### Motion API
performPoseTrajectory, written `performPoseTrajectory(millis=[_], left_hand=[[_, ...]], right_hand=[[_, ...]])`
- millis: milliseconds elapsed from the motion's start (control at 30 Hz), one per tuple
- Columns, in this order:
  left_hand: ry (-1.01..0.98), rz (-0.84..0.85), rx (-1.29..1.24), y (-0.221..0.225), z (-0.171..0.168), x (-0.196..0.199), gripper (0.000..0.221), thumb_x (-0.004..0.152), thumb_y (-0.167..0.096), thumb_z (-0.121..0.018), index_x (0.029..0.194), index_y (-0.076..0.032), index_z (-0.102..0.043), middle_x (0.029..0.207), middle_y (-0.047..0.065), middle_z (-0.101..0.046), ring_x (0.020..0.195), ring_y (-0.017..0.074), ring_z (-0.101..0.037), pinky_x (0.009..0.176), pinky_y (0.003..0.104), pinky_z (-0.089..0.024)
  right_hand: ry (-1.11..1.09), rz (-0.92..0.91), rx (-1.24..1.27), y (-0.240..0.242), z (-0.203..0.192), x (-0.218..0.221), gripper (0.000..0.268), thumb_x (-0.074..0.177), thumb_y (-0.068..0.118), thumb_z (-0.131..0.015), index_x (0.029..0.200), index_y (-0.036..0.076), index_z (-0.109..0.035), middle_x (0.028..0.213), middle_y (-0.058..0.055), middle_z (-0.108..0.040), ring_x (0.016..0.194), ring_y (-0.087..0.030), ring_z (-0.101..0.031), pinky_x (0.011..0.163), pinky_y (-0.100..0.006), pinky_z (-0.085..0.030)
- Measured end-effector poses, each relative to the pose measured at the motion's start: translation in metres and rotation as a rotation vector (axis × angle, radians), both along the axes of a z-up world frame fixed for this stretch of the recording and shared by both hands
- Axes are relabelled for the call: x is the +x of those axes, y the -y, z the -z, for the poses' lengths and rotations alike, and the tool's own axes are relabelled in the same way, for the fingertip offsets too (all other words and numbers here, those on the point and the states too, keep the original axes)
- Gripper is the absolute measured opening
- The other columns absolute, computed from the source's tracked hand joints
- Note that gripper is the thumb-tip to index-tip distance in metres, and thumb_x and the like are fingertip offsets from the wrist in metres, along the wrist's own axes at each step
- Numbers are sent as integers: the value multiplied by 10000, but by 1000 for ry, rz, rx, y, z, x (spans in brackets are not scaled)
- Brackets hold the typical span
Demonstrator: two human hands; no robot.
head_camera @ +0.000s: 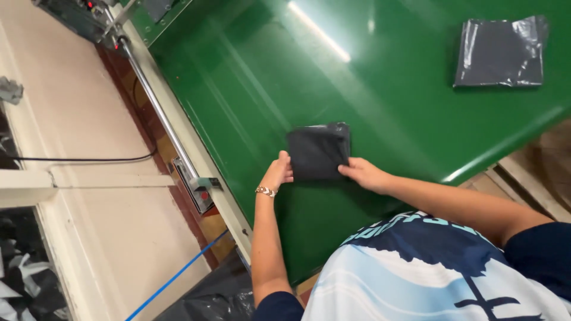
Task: Picking up plastic bags from a conveyor belt, folding them into rectangles, and stacking them into a storage crate.
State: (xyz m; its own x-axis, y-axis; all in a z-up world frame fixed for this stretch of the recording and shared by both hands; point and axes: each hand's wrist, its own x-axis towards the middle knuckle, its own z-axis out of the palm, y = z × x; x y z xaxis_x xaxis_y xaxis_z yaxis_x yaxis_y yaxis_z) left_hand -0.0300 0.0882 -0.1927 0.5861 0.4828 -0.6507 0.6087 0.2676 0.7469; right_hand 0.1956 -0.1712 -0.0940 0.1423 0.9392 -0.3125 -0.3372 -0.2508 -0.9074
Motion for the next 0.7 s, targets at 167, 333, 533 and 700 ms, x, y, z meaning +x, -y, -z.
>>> performPoseTrajectory(millis=[167,333,533,700], left_hand=[[-319,22,762,68,-120,38,286,874,-576,-664,868,-294,-709,770,-44,-735,816,209,-727,692,349,-583],[-472,-107,1229,89,-127,64,394,806,-582,-675,996,-241,-615,869,-12,-668,865,247,-688,719,412,-592],[-373,-115,1259,105,-137,89,204,861,-267,-680,976,-144,-566,916,57,-594,914,320,-631,736,481,-583],[205,9,1500,165,-212,134,144,1015,-250,-539,997,-110,-508,980,52,-597,888,274,-635,764,362,-550]], right_hand=[[-370,137,-248,-23,5,5,243,1014,215,-553,1231,109,-588,1108,-111,-728,1003,-241,-726,879,-430,-582],[-410,153,-300,-39,36,1,283,1020,248,-545,1273,123,-561,1108,-109,-725,976,-251,-738,840,-442,-600],[-209,188,-316,-34,24,-2,238,959,286,-598,1092,89,-607,882,-49,-602,778,-172,-656,668,-337,-618],[292,396,54,19,-5,69,323,917,232,-714,1106,-6,-603,934,-205,-659,895,-285,-656,702,-428,-565]])
